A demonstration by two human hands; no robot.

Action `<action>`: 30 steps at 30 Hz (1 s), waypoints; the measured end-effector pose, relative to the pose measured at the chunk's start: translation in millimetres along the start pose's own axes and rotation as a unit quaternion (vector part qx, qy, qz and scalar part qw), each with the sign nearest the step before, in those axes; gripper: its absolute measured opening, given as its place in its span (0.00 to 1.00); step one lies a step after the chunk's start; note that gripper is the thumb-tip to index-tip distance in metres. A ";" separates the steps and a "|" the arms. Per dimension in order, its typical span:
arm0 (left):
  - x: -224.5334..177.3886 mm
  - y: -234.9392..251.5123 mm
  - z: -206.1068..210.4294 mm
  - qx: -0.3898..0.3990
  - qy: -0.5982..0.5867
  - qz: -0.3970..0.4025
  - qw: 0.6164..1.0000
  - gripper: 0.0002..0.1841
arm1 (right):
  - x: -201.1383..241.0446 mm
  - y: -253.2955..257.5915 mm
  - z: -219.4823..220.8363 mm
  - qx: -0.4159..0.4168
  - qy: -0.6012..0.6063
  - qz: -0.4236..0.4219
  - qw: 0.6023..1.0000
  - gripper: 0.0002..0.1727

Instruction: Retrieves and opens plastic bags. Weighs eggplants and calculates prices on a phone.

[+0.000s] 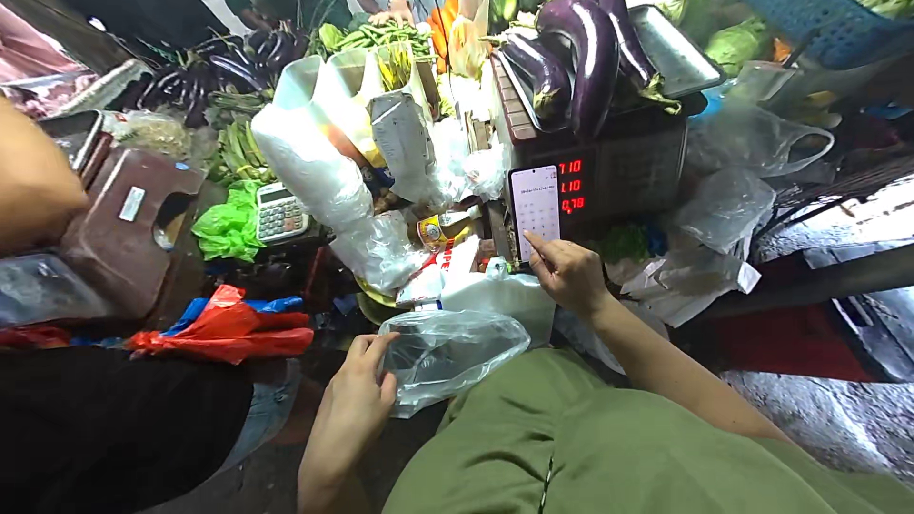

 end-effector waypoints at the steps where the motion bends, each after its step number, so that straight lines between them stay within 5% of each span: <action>1: 0.3 0.3 0.7 0.001 0.005 0.000 1.000 0.28 | -1.3 1.3 2.7 0.007 -0.011 -0.001 1.000 0.21; 8: -2.5 0.3 3.6 0.032 -0.016 -0.027 0.999 0.27 | -10.7 -0.9 -1.7 -0.007 -0.034 0.030 0.999 0.21; 13: -1.8 1.1 -4.7 -0.031 -0.016 -0.058 0.998 0.19 | 1.3 0.0 -13.3 -0.003 0.033 0.019 0.999 0.21; 19: 10.1 0.5 -27.5 -0.125 -0.003 -0.068 0.990 0.17 | 1.9 89.9 -133.3 -0.105 -0.021 0.018 0.994 0.20; 22: 6.4 3.4 -33.3 -0.132 0.001 -0.073 0.989 0.20 | -18.4 172.4 -157.5 -0.058 -0.087 0.119 0.987 0.26; 26: -5.4 7.0 -34.8 -0.140 0.006 -0.076 0.987 0.21 | -46.5 239.1 -124.7 0.102 -0.114 0.271 0.950 0.40; 30: -9.8 6.7 -42.8 -0.215 -0.008 -0.060 0.975 0.16 | -50.3 259.5 -123.8 0.132 -0.121 0.294 0.939 0.31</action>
Point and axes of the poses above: each hand's wrist, its own y-axis towards the middle knuckle, its own z-axis out of the palm, x = y × z, the point moved 7 cm from there along y, towards the middle knuckle, and after that the axes turned 8 degrees about y, right-handed, at the moved point
